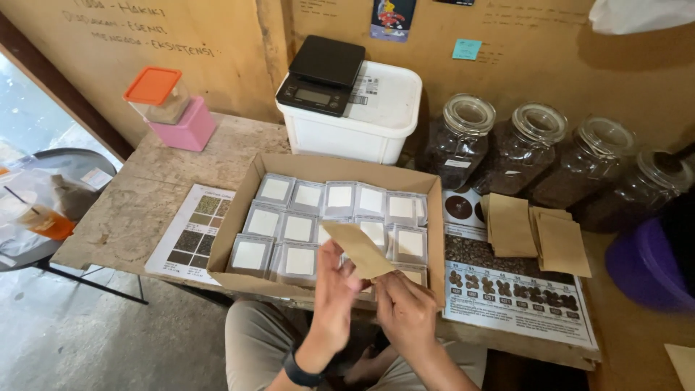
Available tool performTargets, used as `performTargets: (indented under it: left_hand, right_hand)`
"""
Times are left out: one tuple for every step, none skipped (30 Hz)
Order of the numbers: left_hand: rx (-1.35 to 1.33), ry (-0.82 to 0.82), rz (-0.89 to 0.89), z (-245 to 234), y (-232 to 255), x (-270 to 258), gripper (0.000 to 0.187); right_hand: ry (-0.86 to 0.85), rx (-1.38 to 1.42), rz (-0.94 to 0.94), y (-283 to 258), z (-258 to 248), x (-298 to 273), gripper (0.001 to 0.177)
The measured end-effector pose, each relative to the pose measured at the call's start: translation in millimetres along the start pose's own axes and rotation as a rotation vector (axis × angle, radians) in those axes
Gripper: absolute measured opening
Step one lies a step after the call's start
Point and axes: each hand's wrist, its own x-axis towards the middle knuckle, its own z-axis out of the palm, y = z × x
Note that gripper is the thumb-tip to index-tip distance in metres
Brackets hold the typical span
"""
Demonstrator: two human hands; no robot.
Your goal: The person folds small paper filter bags and places them into a cardboard box containing square filter frames.
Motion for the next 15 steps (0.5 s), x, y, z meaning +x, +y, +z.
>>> performTargets:
  left_hand:
    - [0.000, 0.006, 0.001, -4, 1, 4, 0.079]
    - [-0.089, 0.026, -0.076, -7, 1, 9, 0.072]
    - [-0.179, 0.046, -0.153, -11, 2, 13, 0.065]
    - [-0.179, 0.048, -0.148, -10, 5, 16, 0.065]
    - [-0.264, 0.097, -0.147, -10, 7, 18, 0.068]
    - [-0.348, 0.143, -0.146, -9, 9, 21, 0.072]
    - [-0.349, 0.143, -0.142, -9, 9, 23, 0.072]
    - [-0.347, 0.153, -0.128, -9, 8, 24, 0.071]
    - [-0.345, 0.163, -0.115, -8, 7, 25, 0.070]
    - [-0.347, 0.163, -0.114, -8, 6, 24, 0.070]
    - [-0.354, 0.145, -0.108, -7, 5, 23, 0.070]
    - [-0.360, 0.127, -0.104, -7, 4, 21, 0.069]
    - [-0.362, 0.127, -0.105, -7, 5, 22, 0.069]
    - [-0.341, 0.120, -0.114, -7, 6, 22, 0.073]
    - [-0.320, 0.112, -0.122, -7, 7, 22, 0.076]
  right_hand:
    - [-0.004, 0.004, -0.002, -3, -1, 2, 0.008]
    - [-0.017, 0.075, -0.004, -6, -1, 4, 0.008]
    - [-0.030, 0.145, -0.005, -9, -2, 6, 0.007]
    - [-0.032, 0.148, -0.009, -10, -2, 3, 0.007]
    - [-0.071, 0.176, -0.010, -11, -2, 1, 0.005]
    - [-0.109, 0.202, -0.011, -12, -2, -2, 0.011]
    - [-0.109, 0.203, -0.014, -15, -1, 1, 0.011]
    - [-0.133, 0.162, -0.042, -19, -1, 2, 0.013]
    - [-0.156, 0.121, -0.071, -22, -1, 3, 0.017]
    - [-0.157, 0.120, -0.072, -23, 1, 0, 0.017]
    - [-0.243, 0.079, -0.052, -23, 3, -4, 0.026]
    - [-0.329, 0.038, -0.030, -24, 6, -8, 0.038]
    - [-0.330, 0.037, -0.029, -25, 6, -5, 0.038]
    - [-0.369, 0.076, -0.017, -26, 7, -3, 0.037]
    - [-0.406, 0.115, -0.005, -27, 7, -2, 0.037]
